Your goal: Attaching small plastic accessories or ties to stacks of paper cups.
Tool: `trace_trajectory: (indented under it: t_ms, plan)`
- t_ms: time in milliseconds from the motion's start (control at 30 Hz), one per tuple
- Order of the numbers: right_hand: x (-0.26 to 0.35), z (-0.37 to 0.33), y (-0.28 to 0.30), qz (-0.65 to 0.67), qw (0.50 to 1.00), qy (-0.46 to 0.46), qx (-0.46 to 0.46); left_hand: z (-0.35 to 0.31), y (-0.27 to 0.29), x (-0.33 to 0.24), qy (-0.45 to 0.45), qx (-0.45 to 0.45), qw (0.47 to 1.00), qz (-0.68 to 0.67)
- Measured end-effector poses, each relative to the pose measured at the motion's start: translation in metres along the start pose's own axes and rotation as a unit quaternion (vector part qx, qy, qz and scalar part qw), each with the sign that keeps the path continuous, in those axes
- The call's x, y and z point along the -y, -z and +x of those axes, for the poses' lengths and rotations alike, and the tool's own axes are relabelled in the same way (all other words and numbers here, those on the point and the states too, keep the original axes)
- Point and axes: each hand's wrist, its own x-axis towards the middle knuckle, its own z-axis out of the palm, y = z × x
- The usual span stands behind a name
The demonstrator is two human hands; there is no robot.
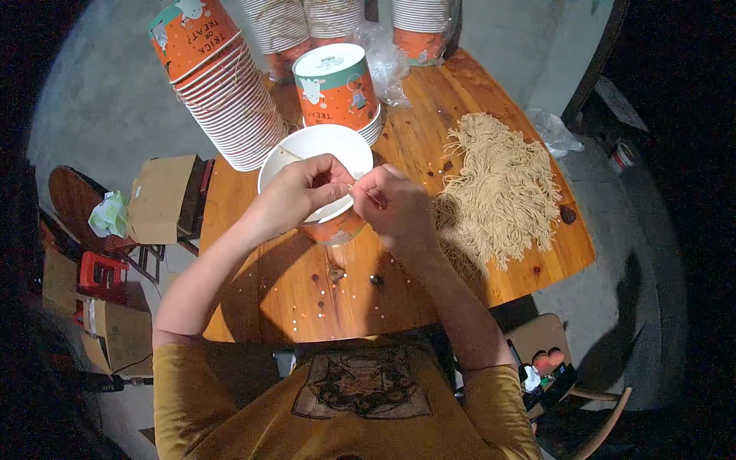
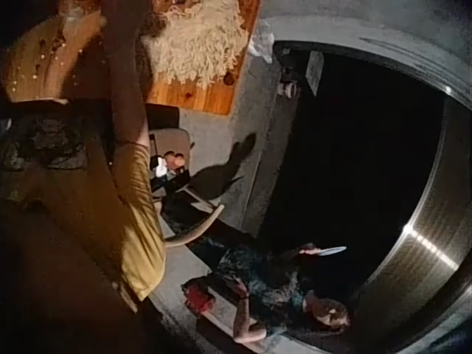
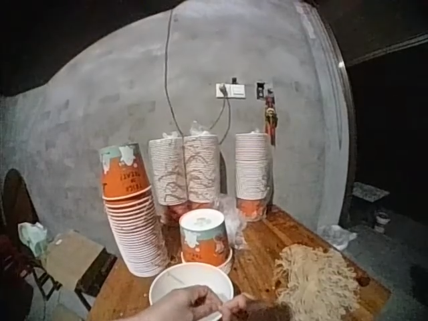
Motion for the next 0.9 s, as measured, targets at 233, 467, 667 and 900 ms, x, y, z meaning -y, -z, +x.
trace_trajectory:
  t_ms: [233, 467, 667, 900]
  plan:
    - [0.000, 0.000, -0.001, 0.013, 1.000, 0.001, 0.004, -0.003, -0.002, 0.000, -0.033, -0.032, 0.998, 0.042]
    - [0.003, -0.001, 0.001, -0.002, 1.000, 0.007, 0.007, -0.007, -0.005, -0.003, -0.005, -0.033, 0.998, 0.058]
    - [0.004, 0.001, 0.000, -0.033, 0.999, 0.012, 0.010, -0.008, -0.005, -0.014, 0.065, -0.011, 0.998, -0.001]
    - [0.005, 0.001, -0.003, -0.027, 0.999, 0.017, 0.013, -0.011, -0.009, -0.006, -0.008, -0.088, 0.990, 0.111]
